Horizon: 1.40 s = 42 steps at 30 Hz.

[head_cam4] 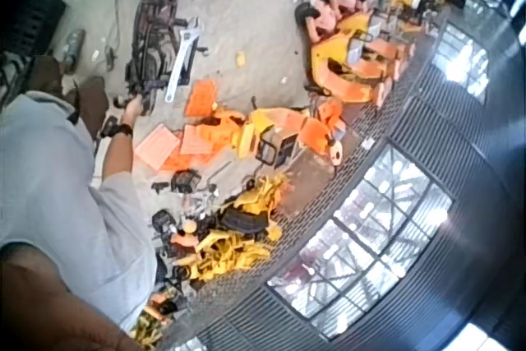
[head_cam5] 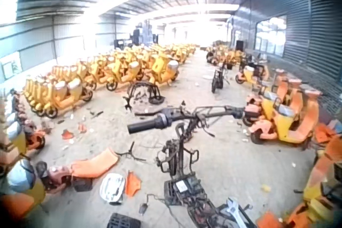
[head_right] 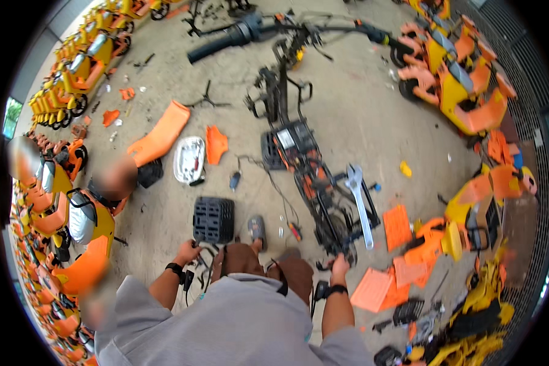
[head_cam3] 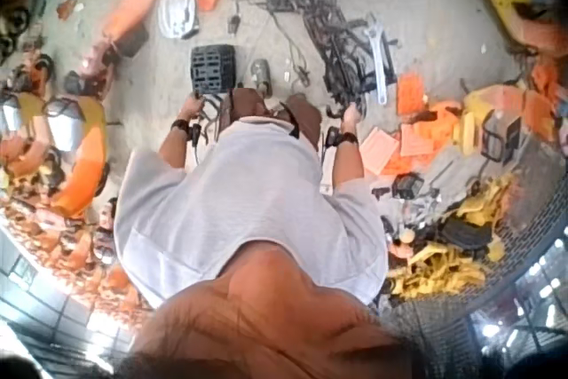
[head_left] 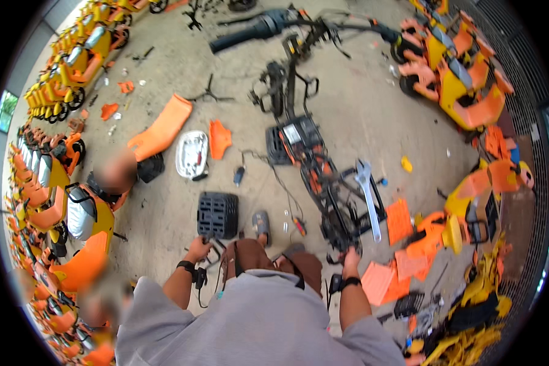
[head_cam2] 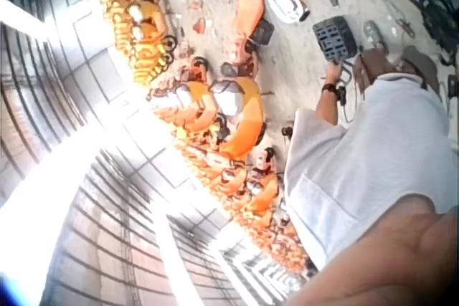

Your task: The person uses a wrench to loosen and remove a bolt from the frame of a disassembled electric scooter. After standing and walking around the workshop, the person sits on the floor and continues to manipulate the scooter's wiring and frame components.

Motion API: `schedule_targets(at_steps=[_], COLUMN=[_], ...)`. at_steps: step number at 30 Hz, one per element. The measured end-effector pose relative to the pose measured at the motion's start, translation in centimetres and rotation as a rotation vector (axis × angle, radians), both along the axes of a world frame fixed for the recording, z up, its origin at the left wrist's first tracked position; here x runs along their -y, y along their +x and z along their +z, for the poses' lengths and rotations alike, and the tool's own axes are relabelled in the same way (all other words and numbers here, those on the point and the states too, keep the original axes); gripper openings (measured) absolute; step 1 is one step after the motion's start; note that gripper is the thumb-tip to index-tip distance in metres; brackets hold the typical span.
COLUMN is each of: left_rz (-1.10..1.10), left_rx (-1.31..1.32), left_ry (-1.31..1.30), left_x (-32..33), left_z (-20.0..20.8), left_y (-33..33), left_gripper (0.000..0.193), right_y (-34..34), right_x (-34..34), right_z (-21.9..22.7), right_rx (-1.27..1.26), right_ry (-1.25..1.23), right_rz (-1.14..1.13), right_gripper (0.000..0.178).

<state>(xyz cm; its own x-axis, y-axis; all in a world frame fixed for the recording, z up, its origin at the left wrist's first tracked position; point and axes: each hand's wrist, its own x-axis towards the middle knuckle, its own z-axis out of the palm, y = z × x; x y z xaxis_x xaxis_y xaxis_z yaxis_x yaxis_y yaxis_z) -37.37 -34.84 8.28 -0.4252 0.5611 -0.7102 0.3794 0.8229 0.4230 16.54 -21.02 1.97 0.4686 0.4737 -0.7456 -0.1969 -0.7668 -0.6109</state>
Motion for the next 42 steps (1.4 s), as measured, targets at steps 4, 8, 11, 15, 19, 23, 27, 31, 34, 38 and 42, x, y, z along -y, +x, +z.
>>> schedule_targets(at_steps=[4, 8, 11, 15, 19, 23, 27, 31, 34, 38, 42], left_rz=[-0.379, -0.498, -0.697, -0.598, -0.413, -0.565, -0.63, -0.507, -0.531, -0.569, -0.804], left_rx=[-0.162, -0.163, -0.242, -0.229, -0.265, -0.341, -0.326, -0.313, -0.276, -0.223, -0.232], left_ry=[-0.03, -0.125, 0.052, 0.351, 0.632, 0.6, 0.367, 0.353, 0.365, 0.297, 0.105], left_x=[0.3, -4.4, -10.4, -15.7, -16.1, -16.2, -15.0, -17.4, -19.4, -22.1, -26.2], left_z=[-5.1, -5.3, -1.3, 6.4, 8.5, 7.0, 4.0, -0.5, -2.1, -3.2, -2.6], left_y=[-5.8, -7.5, -4.1, 2.8, 5.2, 3.9, -0.6, -4.4, -8.0, -11.0, -12.8], left_gripper=[0.038, 0.033, 0.03, 0.023, 0.02, 0.02, 0.022, 0.018, 0.02, 0.026, 0.028], right_y=[-0.7, -2.0, -1.5, -1.1, -1.5, -1.4, -2.7, -2.3, -2.0, -0.8, -1.0], right_x=[0.0, -0.8, -0.8, -0.6, -0.8, -1.0, -1.4, -1.1, -0.8, -0.9, -1.5], right_z=[-1.1, -0.4, -1.8, -0.9, -0.8, 0.1, 2.8, 2.1, 1.3, -1.7, -0.4], right_rx=[0.051, -0.01, 0.007, 0.11, 0.045, -0.047, -0.048, 0.027, 0.023, 0.137, 0.23], right_ry=[0.044, 0.049, -0.006, -0.004, -0.003, -0.061, -0.13, -0.127, -0.196, -0.299, -0.364], right_rz=[0.151, 0.194, 0.171, 0.163, 0.184, 0.216, 0.307, 0.187, 0.138, 0.144, 0.12], right_gripper=[0.025, 0.022, 0.043, 0.031, 0.041, 0.059, 0.036, 0.04, 0.048, 0.049, 0.037])
